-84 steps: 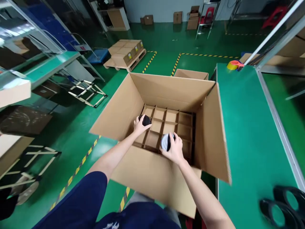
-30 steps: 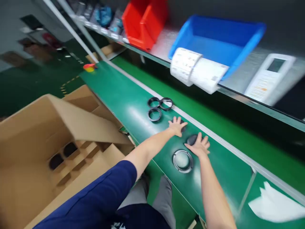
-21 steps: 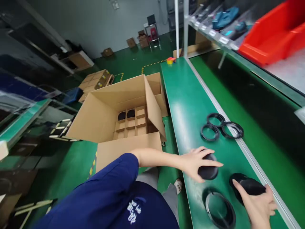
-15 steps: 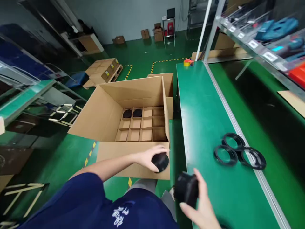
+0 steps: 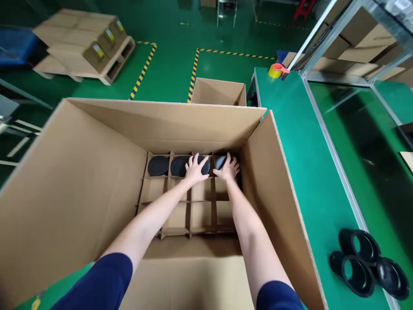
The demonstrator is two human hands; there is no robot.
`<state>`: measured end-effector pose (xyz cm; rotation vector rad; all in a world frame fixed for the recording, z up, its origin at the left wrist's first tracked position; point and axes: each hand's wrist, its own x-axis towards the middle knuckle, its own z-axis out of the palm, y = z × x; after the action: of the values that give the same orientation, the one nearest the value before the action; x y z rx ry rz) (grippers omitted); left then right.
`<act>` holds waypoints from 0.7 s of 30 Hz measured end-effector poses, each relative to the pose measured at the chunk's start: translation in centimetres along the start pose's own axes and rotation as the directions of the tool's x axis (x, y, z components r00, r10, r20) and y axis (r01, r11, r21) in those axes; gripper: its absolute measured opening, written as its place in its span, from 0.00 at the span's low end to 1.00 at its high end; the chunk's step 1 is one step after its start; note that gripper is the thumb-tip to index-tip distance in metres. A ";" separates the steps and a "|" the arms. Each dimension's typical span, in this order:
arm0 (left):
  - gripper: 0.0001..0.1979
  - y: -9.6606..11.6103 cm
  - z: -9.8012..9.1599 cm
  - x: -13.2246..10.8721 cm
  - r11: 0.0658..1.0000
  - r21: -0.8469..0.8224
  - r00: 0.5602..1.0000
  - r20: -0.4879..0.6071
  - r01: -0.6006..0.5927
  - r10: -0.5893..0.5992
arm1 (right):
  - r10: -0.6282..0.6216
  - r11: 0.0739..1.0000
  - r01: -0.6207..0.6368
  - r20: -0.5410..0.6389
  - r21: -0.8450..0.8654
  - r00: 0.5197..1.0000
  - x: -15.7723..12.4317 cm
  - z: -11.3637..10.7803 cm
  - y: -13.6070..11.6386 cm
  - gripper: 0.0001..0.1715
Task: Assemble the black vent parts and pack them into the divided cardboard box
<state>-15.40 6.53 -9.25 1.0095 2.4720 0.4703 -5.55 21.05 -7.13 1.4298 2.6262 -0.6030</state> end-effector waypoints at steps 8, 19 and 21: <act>0.36 -3.1 5.6 3.1 0.965 0.016 0.963 -0.047 -0.264 0.264 | -0.204 0.942 0.224 0.104 -0.251 0.974 2.9 6.4 4.7 0.50; 0.37 -5.2 6.3 5.6 0.949 0.075 0.947 -0.076 -0.305 0.311 | 0.067 0.997 -0.060 0.208 -0.040 0.976 5.6 7.6 -0.3 0.45; 0.35 -4.6 6.5 5.5 0.934 0.076 0.927 -0.117 -0.350 0.357 | 0.136 0.987 -0.150 0.200 0.057 0.970 5.9 6.7 -1.2 0.44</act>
<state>-18.33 8.28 -18.29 1.5033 2.4278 0.5993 -10.50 22.55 -14.49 1.4813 2.3508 -0.7841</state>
